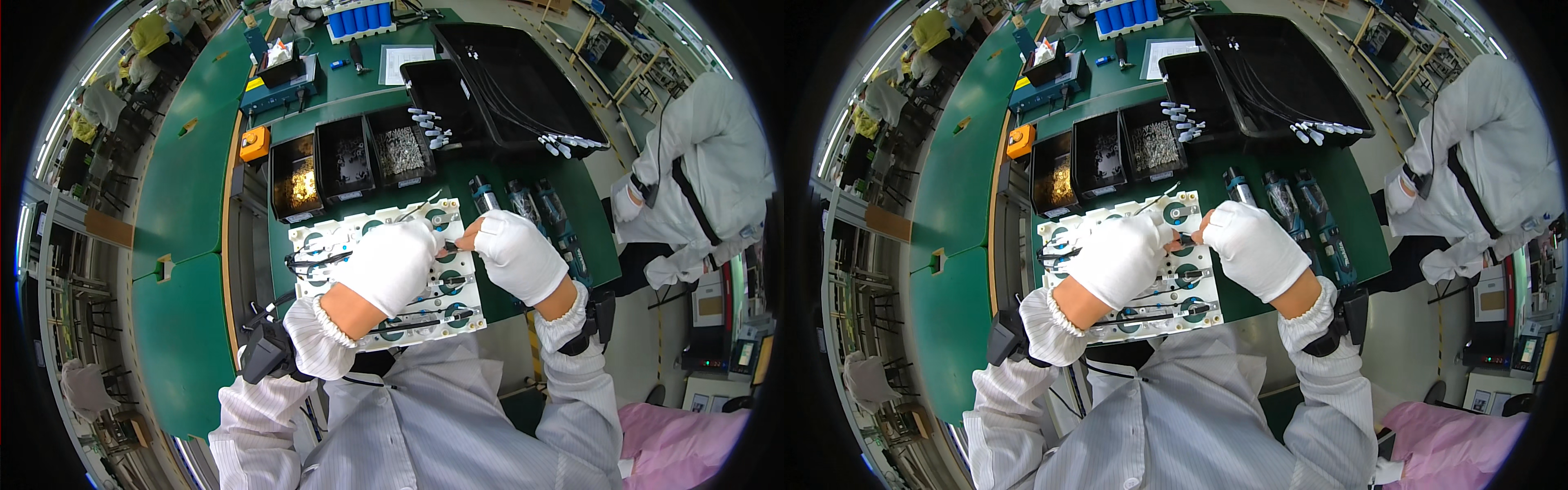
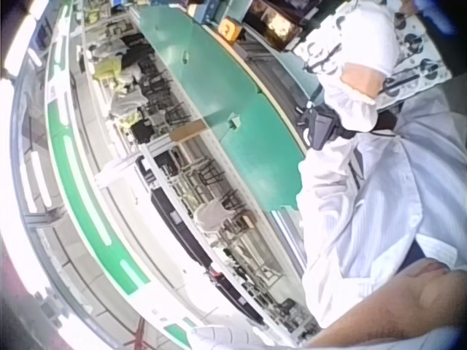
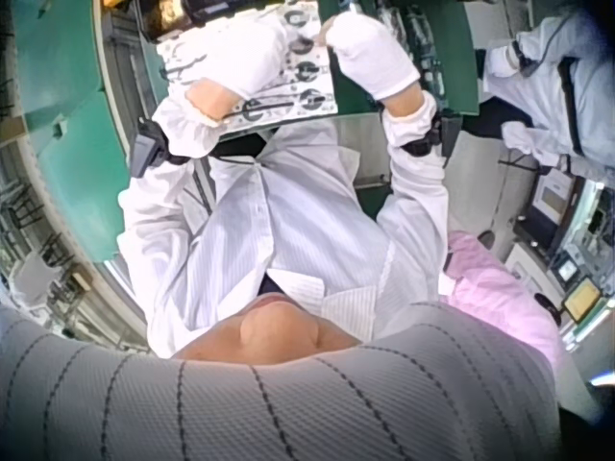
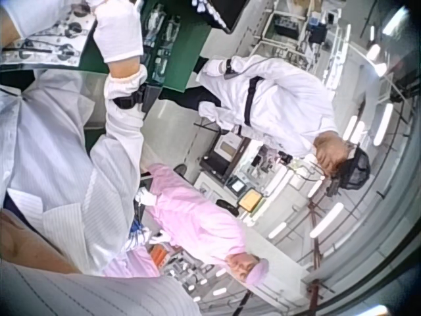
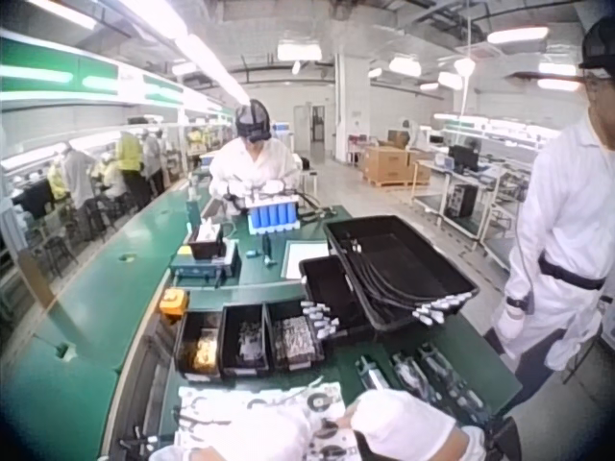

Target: The person is assembling a battery pack by inserting blue battery cells into a housing, checking a reference sheet, and securing components with an electric screwdriver.

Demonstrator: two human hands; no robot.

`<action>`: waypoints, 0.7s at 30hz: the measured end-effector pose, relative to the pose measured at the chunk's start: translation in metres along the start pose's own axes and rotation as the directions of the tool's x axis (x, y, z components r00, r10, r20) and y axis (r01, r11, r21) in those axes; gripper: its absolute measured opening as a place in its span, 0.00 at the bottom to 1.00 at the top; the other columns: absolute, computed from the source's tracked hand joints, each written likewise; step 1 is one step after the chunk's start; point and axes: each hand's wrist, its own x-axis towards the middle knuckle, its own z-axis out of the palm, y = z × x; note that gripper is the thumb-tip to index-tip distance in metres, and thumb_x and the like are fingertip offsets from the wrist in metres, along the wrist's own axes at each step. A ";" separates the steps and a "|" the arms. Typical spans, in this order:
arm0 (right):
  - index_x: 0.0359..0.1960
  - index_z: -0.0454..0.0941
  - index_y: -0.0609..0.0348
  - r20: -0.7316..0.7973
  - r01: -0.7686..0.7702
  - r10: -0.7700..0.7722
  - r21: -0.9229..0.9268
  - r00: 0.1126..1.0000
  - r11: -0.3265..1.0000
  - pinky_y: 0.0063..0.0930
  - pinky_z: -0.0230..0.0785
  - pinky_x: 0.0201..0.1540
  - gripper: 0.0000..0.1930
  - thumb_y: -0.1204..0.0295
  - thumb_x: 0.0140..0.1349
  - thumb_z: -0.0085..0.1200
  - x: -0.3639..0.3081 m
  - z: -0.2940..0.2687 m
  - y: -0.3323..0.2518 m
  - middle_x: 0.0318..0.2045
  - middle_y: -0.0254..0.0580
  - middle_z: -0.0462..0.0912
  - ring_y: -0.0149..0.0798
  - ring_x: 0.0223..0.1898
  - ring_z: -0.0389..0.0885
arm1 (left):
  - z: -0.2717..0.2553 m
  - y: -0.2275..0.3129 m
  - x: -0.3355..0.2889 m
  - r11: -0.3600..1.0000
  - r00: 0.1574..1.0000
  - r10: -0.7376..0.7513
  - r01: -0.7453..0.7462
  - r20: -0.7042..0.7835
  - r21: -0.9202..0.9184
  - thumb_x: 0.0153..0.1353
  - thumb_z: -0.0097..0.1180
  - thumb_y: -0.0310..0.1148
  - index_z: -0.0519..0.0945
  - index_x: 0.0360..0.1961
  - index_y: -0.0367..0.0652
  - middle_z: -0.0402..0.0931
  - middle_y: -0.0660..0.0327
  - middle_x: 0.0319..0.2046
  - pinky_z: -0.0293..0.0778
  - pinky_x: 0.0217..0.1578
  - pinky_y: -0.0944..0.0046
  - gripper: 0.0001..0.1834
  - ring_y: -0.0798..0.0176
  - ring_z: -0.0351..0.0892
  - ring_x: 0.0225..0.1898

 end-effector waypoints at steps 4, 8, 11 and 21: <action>0.33 0.84 0.60 0.061 -0.046 0.055 -0.144 0.997 0.988 0.36 0.76 0.42 0.09 0.83 0.51 0.55 0.004 -0.004 -0.014 0.31 0.40 0.83 0.45 0.35 0.82 | -0.012 0.002 -0.003 0.954 0.971 -0.238 0.234 0.001 -0.186 0.57 0.59 0.25 0.82 0.34 0.37 0.82 0.49 0.30 0.79 0.32 0.56 0.05 0.48 0.84 0.30; 0.32 0.82 0.60 0.122 -0.127 0.152 -0.192 0.981 0.973 0.38 0.76 0.42 0.07 0.81 0.54 0.54 0.005 -0.005 -0.018 0.30 0.43 0.82 0.47 0.36 0.82 | -0.065 -0.015 -0.045 0.912 0.931 -0.364 0.349 -0.033 -0.216 0.59 0.55 0.23 0.81 0.33 0.33 0.82 0.46 0.26 0.79 0.32 0.58 0.05 0.48 0.85 0.29; 0.30 0.81 0.61 0.146 -0.193 0.217 -0.163 0.965 0.968 0.39 0.75 0.42 0.04 0.79 0.54 0.55 0.009 -0.009 -0.023 0.31 0.46 0.81 0.50 0.36 0.82 | -0.090 -0.032 -0.074 0.891 0.892 -0.446 0.435 -0.076 -0.133 0.63 0.54 0.25 0.80 0.33 0.31 0.80 0.44 0.24 0.76 0.29 0.60 0.06 0.48 0.83 0.25; 0.35 0.77 0.64 0.193 -0.185 0.229 -0.222 0.954 0.958 0.43 0.70 0.42 0.06 0.77 0.56 0.56 0.012 -0.006 -0.023 0.34 0.49 0.79 0.53 0.38 0.77 | -0.058 -0.109 -0.146 0.886 0.906 -0.421 0.420 0.038 -0.195 0.65 0.58 0.32 0.75 0.23 0.36 0.73 0.51 0.22 0.72 0.32 0.52 0.14 0.46 0.75 0.28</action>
